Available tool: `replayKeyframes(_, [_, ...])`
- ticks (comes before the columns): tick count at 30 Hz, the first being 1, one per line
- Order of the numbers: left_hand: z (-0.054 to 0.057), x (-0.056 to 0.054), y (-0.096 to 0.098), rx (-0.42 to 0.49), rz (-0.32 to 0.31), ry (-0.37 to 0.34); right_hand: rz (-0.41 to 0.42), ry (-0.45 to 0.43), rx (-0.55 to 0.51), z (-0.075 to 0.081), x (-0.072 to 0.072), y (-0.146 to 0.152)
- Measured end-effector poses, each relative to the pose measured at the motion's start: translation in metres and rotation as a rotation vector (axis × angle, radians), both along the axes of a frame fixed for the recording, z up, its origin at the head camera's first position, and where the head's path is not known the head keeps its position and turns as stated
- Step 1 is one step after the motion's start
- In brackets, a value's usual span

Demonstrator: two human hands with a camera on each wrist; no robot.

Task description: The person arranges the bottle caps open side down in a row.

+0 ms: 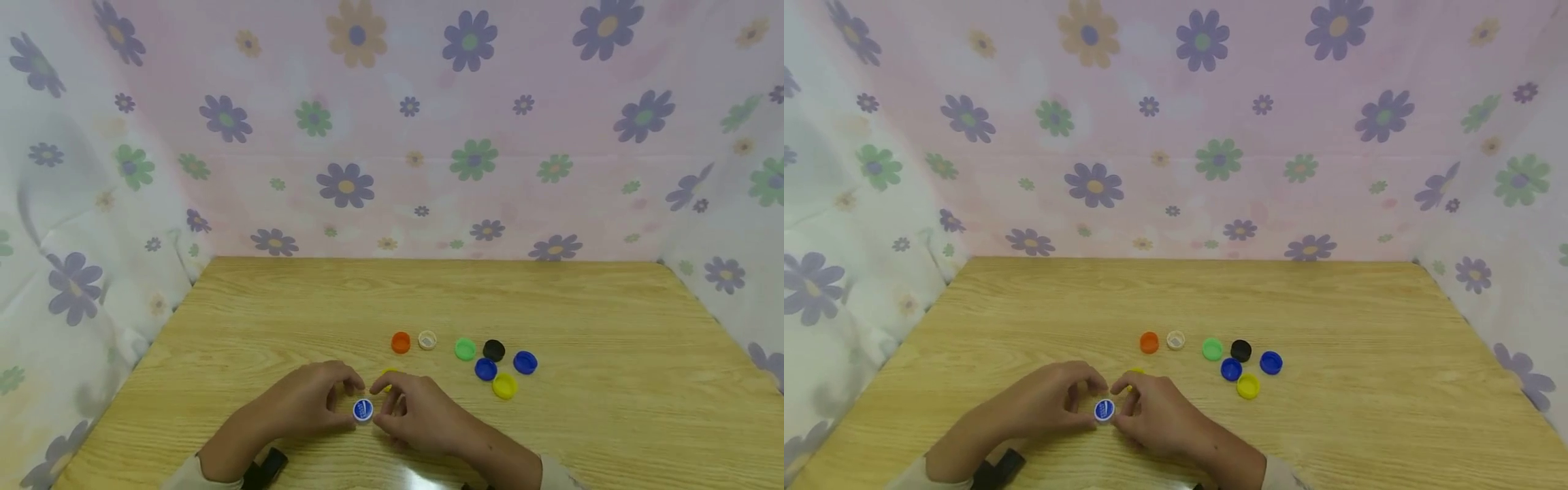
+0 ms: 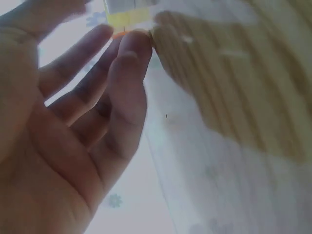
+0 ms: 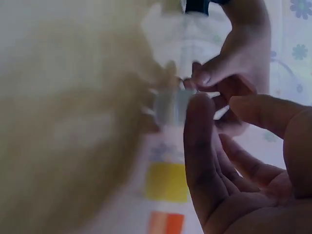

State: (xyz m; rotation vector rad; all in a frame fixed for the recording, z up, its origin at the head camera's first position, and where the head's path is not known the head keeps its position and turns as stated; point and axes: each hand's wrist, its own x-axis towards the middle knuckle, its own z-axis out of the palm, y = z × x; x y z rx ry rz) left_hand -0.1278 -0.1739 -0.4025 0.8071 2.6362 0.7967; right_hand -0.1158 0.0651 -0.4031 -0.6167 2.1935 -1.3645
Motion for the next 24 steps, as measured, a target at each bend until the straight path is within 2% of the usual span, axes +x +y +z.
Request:
replayKeyframes(5, [-0.001, -0.002, 0.005, 0.004, 0.041, 0.034, -0.042, 0.213, 0.108, 0.005, -0.008, 0.006])
replayKeyframes(8, [-0.001, -0.006, 0.015, -0.005, 0.052, 0.061, -0.077, 0.283, 0.166, 0.006, -0.014, 0.011])
replayKeyframes(12, [0.003, -0.016, 0.029, -0.029, 0.048, 0.1, -0.094, 0.277, 0.212, 0.005, -0.022, 0.015])
replayKeyframes(16, [0.006, -0.024, 0.038, -0.052, 0.026, 0.108, -0.077, 0.243, 0.223, 0.004, -0.028, 0.016])
replayKeyframes(24, [0.007, -0.029, 0.04, -0.088, 0.008, 0.096, -0.027, 0.232, 0.241, 0.0, -0.034, 0.016])
